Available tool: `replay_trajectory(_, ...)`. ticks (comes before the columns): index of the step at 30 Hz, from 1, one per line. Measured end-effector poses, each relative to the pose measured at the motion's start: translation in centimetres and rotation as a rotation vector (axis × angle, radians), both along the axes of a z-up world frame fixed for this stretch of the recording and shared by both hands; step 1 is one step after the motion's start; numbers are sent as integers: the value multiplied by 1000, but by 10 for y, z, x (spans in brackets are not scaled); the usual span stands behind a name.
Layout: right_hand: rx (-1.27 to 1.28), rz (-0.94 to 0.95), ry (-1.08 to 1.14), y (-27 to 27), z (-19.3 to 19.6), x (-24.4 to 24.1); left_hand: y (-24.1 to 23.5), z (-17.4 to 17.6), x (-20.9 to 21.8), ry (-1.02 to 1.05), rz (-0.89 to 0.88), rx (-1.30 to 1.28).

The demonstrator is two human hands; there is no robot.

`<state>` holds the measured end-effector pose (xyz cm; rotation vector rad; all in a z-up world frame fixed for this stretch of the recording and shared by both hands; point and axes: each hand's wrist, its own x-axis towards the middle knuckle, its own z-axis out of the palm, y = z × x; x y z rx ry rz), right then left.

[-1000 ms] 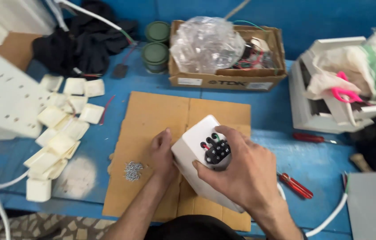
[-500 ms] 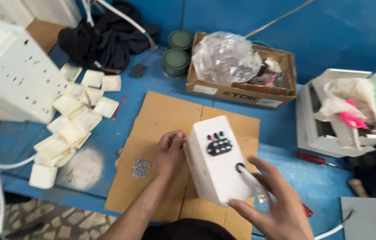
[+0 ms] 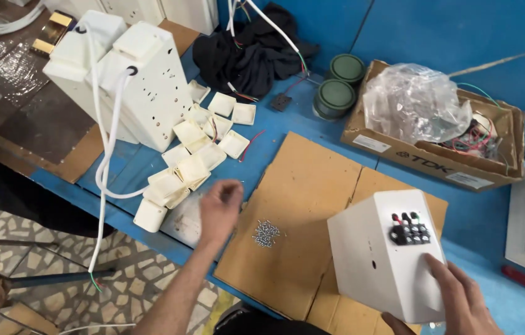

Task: Assembling white plastic electronics enclosures by fastening covers with a manual screwdriver and screws.

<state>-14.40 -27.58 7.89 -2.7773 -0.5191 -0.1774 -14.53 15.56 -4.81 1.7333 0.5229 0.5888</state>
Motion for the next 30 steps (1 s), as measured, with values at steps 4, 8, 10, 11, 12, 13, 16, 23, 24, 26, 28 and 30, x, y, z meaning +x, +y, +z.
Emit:
replay_trajectory(4, 27, -42, -44, -8, -17, 5, 51, 37, 2, -48, 210, 577)
replay_trajectory(8, -110, 15, -152, -60, -35, 9, 76, 23, 6, 37, 158, 854)
replay_trajectory(10, -93, 14, -169, -105, -60, 25, 78, 31, 9, 80, 98, 846)
replay_trajectory(11, -6, -77, -3, -137, -78, 36, 73, 41, 10, 71, 86, 818)
replay_trajectory(12, 83, -168, 162, -170, -96, 48, 67, 51, 11, 63, 74, 790)
replay_trajectory(13, 76, -182, 169, -144, -87, 38, 52, 66, 9, 65, 58, 784)
replay_trajectory(16, 302, 541, 304, -11, -33, 7, 15, 107, 1, -12, -44, 509)
replay_trajectory(23, 844, 89, 828, 179, 21, -14, -23, 97, -24, 93, -939, -670)
replay_trajectory(24, 935, 71, 1106, 181, 7, -8, -23, 93, -28, 201, -1072, -748)
replay_trajectory(26, 917, 58, 1175, 167, -22, -13, -22, 89, -31, 312, -958, -645)
replay_trajectory(28, 902, 40, 1228, 159, -36, -16, -15, 75, -25, 413, -860, -535)
replay_trajectory(30, 844, -153, 1137, 164, -33, -14, 1, 54, -16, 377, -571, 347)
